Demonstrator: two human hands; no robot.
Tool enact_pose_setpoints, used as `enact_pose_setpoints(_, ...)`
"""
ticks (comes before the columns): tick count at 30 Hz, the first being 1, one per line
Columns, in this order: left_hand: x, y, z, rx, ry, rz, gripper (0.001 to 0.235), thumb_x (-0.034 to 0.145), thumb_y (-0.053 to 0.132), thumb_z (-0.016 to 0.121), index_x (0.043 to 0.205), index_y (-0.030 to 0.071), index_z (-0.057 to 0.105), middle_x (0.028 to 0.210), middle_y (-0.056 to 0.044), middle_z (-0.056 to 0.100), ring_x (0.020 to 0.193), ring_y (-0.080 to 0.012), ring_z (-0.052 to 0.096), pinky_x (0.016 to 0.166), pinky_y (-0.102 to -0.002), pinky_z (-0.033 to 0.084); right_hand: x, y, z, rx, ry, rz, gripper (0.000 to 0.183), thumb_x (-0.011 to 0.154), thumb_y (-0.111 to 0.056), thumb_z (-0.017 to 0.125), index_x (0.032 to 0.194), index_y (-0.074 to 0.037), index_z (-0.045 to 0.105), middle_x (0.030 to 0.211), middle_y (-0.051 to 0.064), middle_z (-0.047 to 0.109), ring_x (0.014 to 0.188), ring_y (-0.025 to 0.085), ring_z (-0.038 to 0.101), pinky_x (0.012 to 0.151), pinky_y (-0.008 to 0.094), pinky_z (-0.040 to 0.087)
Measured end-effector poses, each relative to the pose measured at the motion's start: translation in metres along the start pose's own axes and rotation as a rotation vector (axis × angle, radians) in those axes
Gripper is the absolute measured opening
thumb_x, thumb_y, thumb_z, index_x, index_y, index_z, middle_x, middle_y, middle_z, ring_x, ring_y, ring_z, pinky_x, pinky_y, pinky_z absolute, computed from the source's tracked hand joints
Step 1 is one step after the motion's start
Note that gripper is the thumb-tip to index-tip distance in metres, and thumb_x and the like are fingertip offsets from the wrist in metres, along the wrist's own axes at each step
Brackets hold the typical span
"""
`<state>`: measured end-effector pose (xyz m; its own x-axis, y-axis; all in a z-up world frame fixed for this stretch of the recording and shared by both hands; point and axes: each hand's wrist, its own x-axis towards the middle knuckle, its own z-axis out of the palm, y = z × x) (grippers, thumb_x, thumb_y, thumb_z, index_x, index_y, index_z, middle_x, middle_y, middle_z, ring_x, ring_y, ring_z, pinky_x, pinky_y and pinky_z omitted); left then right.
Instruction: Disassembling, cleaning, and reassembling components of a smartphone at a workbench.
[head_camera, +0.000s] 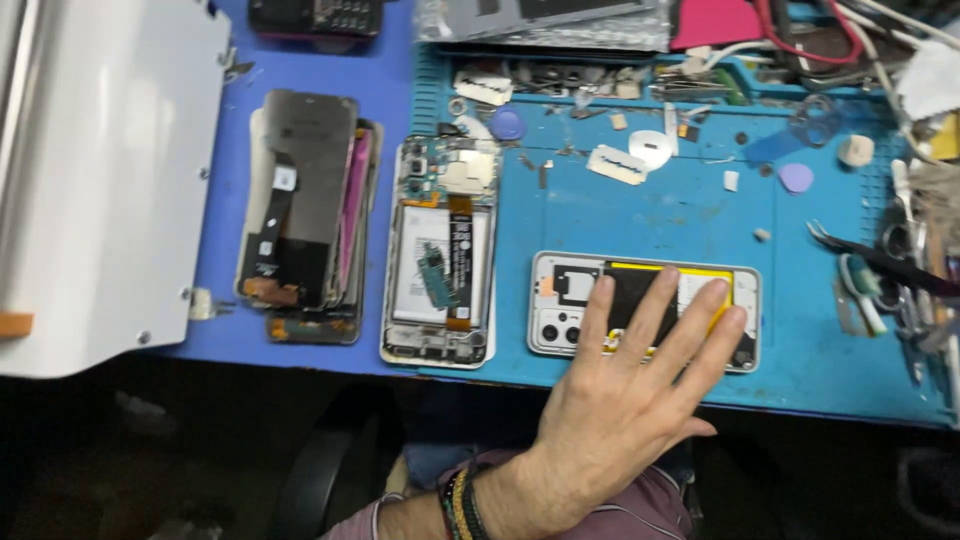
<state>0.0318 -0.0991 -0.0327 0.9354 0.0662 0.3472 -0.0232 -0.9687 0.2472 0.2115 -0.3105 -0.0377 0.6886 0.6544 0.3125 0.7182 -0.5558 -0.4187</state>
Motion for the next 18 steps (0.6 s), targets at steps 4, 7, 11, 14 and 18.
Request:
enact_pose_setpoints(4, -0.003, -0.001, 0.005, 0.092, 0.006, 0.011, 0.115, 0.073, 0.081, 0.093, 0.160, 0.023, 0.045, 0.171, -0.004, 0.034, 0.162, -0.0294, 0.029, 0.131, -0.064, 0.010, -0.008, 0.007, 0.008, 0.008, -0.057, -0.052, 0.025, 0.102, 0.021, 0.057, 0.127, 0.024, 0.057, 0.117, 0.030, 0.060, 0.098, 0.036, 0.059, 0.092, 0.043, 0.051)
enact_pose_setpoints(7, -0.005, -0.002, 0.005, 0.147, 0.015, 0.012, 0.117, 0.073, 0.090, 0.092, 0.160, 0.027, 0.044, 0.171, -0.002, 0.036, 0.162, -0.0275, 0.030, 0.131, -0.064, 0.008, -0.012, 0.013, 0.015, 0.006, -0.082, -0.077, 0.023, 0.105, 0.021, 0.051, 0.127, 0.024, 0.057, 0.124, 0.032, 0.059, 0.105, 0.038, 0.060, 0.099, 0.045, 0.051)
enact_pose_setpoints(11, -0.004, -0.002, 0.003, 0.110, 0.031, 0.012, 0.117, 0.072, 0.087, 0.093, 0.159, 0.026, 0.047, 0.171, -0.002, 0.037, 0.163, -0.0287, 0.030, 0.133, -0.063, 0.011, -0.018, 0.017, 0.017, -0.027, -0.078, -0.078, 0.023, 0.109, 0.020, 0.043, 0.126, 0.025, 0.057, 0.134, 0.035, 0.059, 0.116, 0.041, 0.061, 0.110, 0.048, 0.051)
enact_pose_setpoints(14, -0.003, -0.002, 0.000, 0.046, 0.044, 0.036, 0.112, 0.075, 0.080, 0.087, 0.158, 0.015, 0.050, 0.171, -0.010, 0.036, 0.163, -0.0323, 0.028, 0.133, -0.064, 0.014, -0.023, 0.013, 0.021, -0.053, -0.058, -0.067, 0.025, 0.112, 0.020, 0.037, 0.126, 0.025, 0.057, 0.140, 0.036, 0.059, 0.123, 0.043, 0.062, 0.117, 0.050, 0.051)
enact_pose_setpoints(18, -0.006, -0.007, -0.016, -0.111, 0.139, 0.114, 0.085, 0.088, 0.066, 0.061, 0.149, 0.007, 0.065, 0.163, -0.010, 0.057, 0.158, -0.0288, 0.049, 0.130, -0.068, -0.005, -0.018, -0.034, 0.032, 0.140, 0.156, 0.089, 0.025, 0.123, 0.024, 0.054, 0.148, 0.022, 0.052, 0.119, 0.035, 0.068, 0.109, 0.044, 0.069, 0.107, 0.053, 0.054)
